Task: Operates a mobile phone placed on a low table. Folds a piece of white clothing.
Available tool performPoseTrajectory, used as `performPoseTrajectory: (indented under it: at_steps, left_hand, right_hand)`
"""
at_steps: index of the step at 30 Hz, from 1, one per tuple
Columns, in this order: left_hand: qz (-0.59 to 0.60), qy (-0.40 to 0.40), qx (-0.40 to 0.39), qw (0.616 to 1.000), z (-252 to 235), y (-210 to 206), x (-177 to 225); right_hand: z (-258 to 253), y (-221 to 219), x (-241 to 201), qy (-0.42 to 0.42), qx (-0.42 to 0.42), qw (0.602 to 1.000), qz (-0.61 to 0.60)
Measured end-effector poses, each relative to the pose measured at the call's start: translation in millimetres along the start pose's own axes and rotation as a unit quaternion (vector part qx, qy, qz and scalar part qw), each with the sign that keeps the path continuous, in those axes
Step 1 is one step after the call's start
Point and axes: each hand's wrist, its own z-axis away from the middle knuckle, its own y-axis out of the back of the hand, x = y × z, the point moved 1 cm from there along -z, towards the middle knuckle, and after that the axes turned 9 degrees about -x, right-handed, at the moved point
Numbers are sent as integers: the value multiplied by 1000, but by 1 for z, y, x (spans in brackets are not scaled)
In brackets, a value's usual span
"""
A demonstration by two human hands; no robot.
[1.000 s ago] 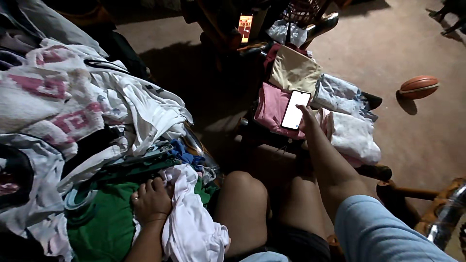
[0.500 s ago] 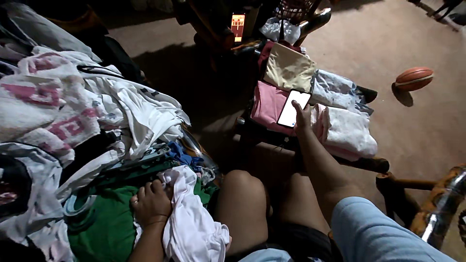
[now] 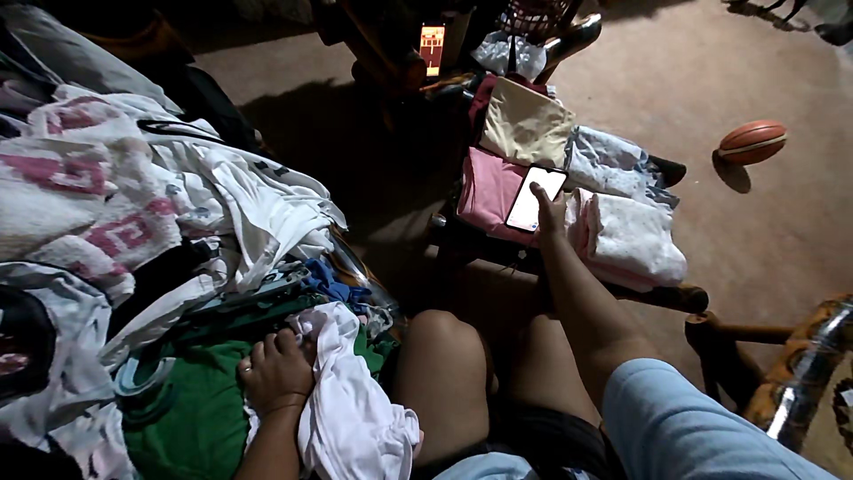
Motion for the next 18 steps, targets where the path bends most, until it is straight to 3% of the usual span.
performPoseTrajectory:
  at_steps: [18]
  left_hand:
    - [3, 1, -8, 1000, -1, 4, 2]
  right_hand:
    - [2, -2, -6, -32, 18, 999, 30]
